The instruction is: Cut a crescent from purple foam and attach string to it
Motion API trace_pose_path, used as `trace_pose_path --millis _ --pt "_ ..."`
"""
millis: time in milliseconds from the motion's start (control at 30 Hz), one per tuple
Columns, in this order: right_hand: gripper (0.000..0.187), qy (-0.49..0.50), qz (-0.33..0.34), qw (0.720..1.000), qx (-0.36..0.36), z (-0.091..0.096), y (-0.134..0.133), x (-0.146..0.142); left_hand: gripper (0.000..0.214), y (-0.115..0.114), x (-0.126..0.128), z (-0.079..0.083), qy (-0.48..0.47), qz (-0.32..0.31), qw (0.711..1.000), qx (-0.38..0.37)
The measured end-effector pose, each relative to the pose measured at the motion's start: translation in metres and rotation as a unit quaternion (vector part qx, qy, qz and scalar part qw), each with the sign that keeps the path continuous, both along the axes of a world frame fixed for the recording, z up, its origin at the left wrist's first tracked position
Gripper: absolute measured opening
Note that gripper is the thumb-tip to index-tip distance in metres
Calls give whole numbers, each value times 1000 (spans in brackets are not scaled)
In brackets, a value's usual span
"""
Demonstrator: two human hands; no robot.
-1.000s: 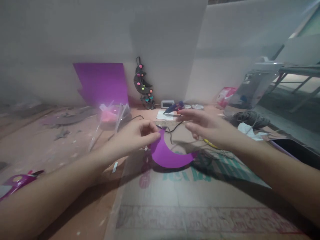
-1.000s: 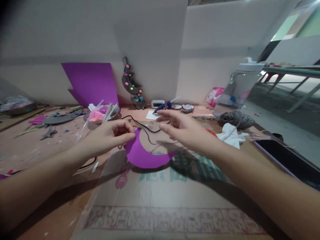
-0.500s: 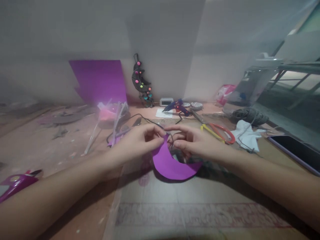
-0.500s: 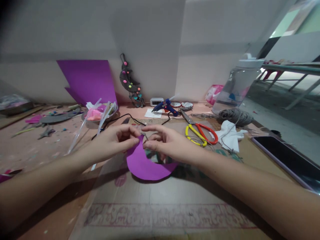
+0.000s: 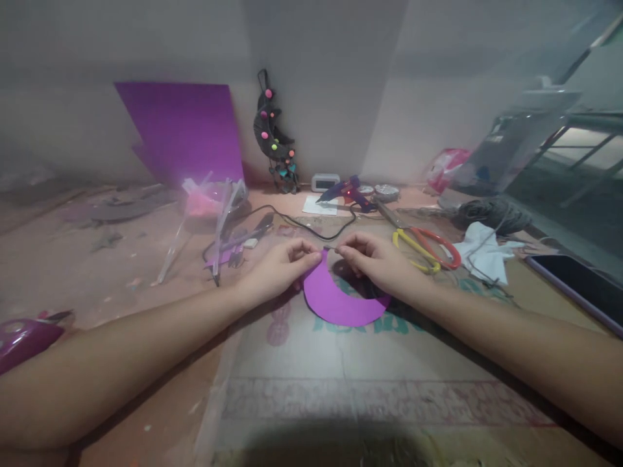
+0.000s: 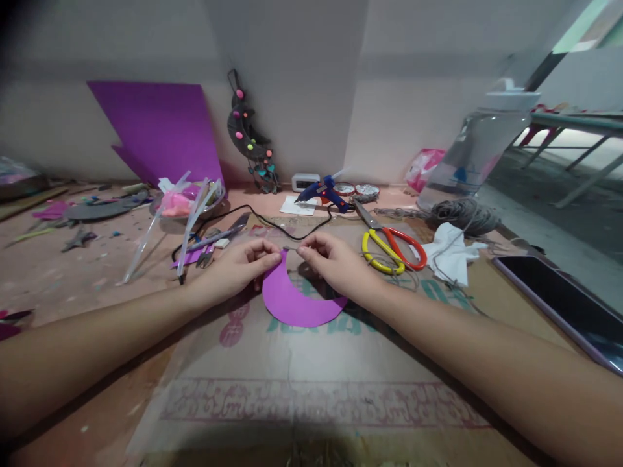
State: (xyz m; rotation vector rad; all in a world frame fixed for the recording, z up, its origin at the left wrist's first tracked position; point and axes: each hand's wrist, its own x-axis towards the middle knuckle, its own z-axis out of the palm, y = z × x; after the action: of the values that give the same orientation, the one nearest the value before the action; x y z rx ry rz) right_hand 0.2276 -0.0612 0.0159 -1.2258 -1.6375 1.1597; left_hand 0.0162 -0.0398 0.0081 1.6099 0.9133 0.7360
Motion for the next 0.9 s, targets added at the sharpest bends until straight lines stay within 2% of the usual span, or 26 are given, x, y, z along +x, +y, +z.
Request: trace_pose_path --millis 200,400,633,900 --pt "25 -90 -6 994 56 -1 -8 -1 27 -2 3 0 -12 28 1000 2" --pt "20 -136 -2 987 84 5 -13 -5 23 -2 2 3 27 37 997 60" --pt "20 -144 2 988 64 3 -9 -5 24 -2 2 2 16 28 998 54" --pt "24 -137 -34 989 52 3 -6 -2 26 -1 1 -1 1 20 999 49"
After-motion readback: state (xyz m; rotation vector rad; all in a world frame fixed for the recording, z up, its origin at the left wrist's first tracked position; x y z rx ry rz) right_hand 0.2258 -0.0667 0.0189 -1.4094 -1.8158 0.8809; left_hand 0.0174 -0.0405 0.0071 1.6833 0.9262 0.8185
